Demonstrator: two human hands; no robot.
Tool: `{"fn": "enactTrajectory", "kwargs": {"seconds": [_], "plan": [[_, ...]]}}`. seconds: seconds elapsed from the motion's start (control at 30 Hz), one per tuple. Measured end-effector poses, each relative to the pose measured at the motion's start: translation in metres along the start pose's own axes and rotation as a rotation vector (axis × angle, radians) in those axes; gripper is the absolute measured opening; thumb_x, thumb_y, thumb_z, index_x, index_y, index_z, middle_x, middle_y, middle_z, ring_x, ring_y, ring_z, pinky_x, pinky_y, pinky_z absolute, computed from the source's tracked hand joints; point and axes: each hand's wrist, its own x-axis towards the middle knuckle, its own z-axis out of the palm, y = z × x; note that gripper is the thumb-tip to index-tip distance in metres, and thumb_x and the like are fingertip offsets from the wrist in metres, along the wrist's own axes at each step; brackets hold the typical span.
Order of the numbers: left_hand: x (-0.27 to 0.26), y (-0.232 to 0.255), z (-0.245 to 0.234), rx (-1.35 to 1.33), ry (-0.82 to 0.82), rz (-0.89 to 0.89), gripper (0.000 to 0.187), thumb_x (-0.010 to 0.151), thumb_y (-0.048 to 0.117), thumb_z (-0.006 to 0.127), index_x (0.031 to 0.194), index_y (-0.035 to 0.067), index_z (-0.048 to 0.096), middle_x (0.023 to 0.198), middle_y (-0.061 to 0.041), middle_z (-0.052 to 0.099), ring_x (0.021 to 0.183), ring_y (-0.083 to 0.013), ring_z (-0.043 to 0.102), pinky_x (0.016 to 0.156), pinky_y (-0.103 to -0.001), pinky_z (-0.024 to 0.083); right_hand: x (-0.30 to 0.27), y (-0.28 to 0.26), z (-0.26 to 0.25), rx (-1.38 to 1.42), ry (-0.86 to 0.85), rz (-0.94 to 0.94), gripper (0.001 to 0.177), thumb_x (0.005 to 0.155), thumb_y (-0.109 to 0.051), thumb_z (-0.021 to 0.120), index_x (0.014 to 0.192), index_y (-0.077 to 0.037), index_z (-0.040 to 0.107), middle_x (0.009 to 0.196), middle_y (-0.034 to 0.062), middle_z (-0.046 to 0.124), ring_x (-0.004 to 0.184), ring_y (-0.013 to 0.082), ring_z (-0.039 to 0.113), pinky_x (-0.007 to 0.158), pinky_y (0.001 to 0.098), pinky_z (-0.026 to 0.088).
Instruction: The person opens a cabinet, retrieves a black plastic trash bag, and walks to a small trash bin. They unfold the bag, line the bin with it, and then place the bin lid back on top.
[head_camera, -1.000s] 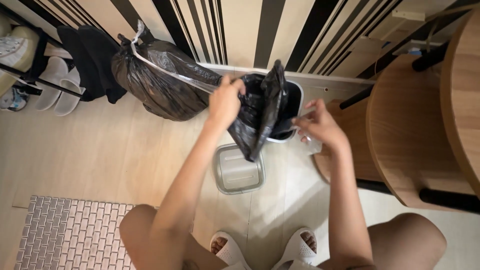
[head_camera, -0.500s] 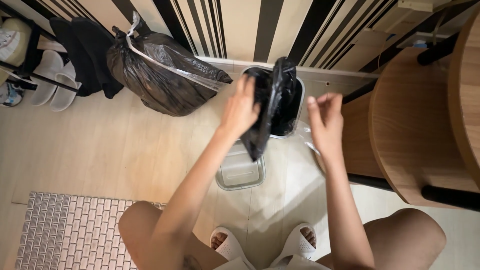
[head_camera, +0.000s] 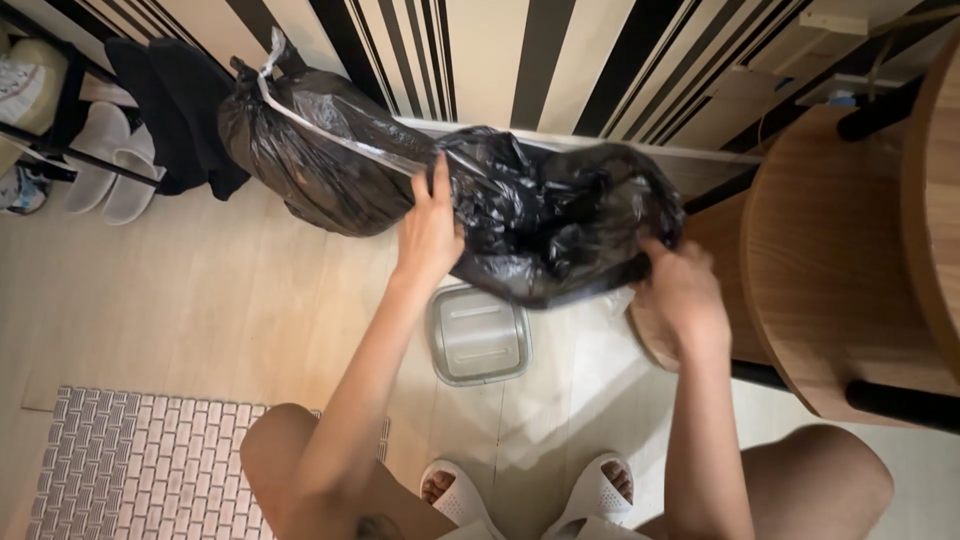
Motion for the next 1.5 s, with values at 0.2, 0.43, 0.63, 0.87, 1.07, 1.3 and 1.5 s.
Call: {"fn": "enactTrajectory", "kwargs": {"seconds": [0.2, 0.43, 0.63, 0.87, 1.07, 1.3, 1.5], "plan": [[-0.018, 0.021, -0.006, -0.118, 0.052, 0.051, 0.106, 0.072, -0.007, 0.07, 0.162, 0.006, 0.015, 0.158, -0.031, 0.032, 0.083, -0.0457, 0.07, 0.07, -0.047, 0.059, 0.054, -0.045, 0.054, 0.011, -0.224, -0.398, 0.029, 0.078, 0.001, 0.065, 0.104, -0.005, 0.076, 0.108, 0.0241, 0.07, 0.105, 0.0408, 0.065, 0.09, 0.0472, 0.052], [-0.018, 0.028, 0.008, -0.12, 0.073, 0.05, 0.1, 0.069, -0.011, 0.065, 0.158, 0.008, 0.025, 0.166, -0.021, 0.027, 0.084, -0.0443, 0.07, 0.067, -0.048, 0.058, 0.19, -0.061, 0.275, -0.352, -0.86, -0.569, 0.067, 0.085, -0.012, 0.069, 0.142, 0.012, 0.043, 0.123, 0.0298, 0.065, 0.115, 0.0388, 0.066, 0.096, 0.044, 0.054], [-0.027, -0.004, 0.041, -0.199, 0.25, 0.064, 0.089, 0.076, -0.01, 0.062, 0.158, 0.008, 0.034, 0.164, -0.014, 0.035, 0.106, -0.0421, 0.069, 0.078, -0.045, 0.059, 0.199, -0.088, 0.293, -0.548, -0.961, -0.443, 0.059, 0.09, -0.017, 0.069, 0.142, 0.001, 0.049, 0.135, 0.023, 0.063, 0.127, 0.0367, 0.062, 0.104, 0.0493, 0.05], [-0.022, -0.039, 0.042, -0.337, 0.194, -0.1, 0.075, 0.082, -0.006, 0.062, 0.153, 0.01, 0.044, 0.158, -0.017, 0.044, 0.106, -0.037, 0.068, 0.085, -0.043, 0.058, 0.166, -0.073, 0.256, -0.678, -0.952, -0.289, 0.04, 0.092, -0.015, 0.065, 0.131, -0.008, 0.068, 0.137, 0.0169, 0.065, 0.131, 0.0371, 0.06, 0.106, 0.0584, 0.048], [0.019, -0.02, 0.008, -0.177, 0.493, 0.16, 0.043, 0.076, 0.018, 0.08, 0.111, 0.012, 0.055, 0.138, -0.018, 0.057, 0.129, -0.0358, 0.051, 0.109, -0.052, 0.042, 0.125, -0.082, 0.101, -0.306, 0.198, -0.58, 0.018, 0.083, -0.011, 0.071, 0.101, -0.008, 0.071, 0.104, 0.0166, 0.067, 0.105, 0.0369, 0.064, 0.091, 0.0525, 0.049], [0.08, -0.038, 0.034, -0.265, 0.139, 0.169, 0.03, 0.093, 0.025, 0.071, 0.112, 0.003, 0.07, 0.103, -0.018, 0.07, 0.097, -0.0354, 0.066, 0.088, -0.047, 0.05, 0.152, 0.026, 0.103, 0.083, 0.393, -0.433, 0.02, 0.1, -0.022, 0.07, 0.108, -0.004, 0.067, 0.1, 0.0203, 0.069, 0.096, 0.041, 0.066, 0.085, 0.0492, 0.052], [0.117, -0.078, 0.063, -0.733, 0.244, -0.01, 0.023, 0.103, 0.021, 0.061, 0.103, 0.0, 0.069, 0.089, -0.017, 0.073, 0.083, -0.031, 0.07, 0.079, -0.039, 0.054, 0.17, 0.09, 0.131, 0.528, 0.479, -0.086, 0.026, 0.112, -0.024, 0.066, 0.108, 0.002, 0.063, 0.096, 0.0208, 0.069, 0.088, 0.0353, 0.066, 0.081, 0.0424, 0.052]]}}
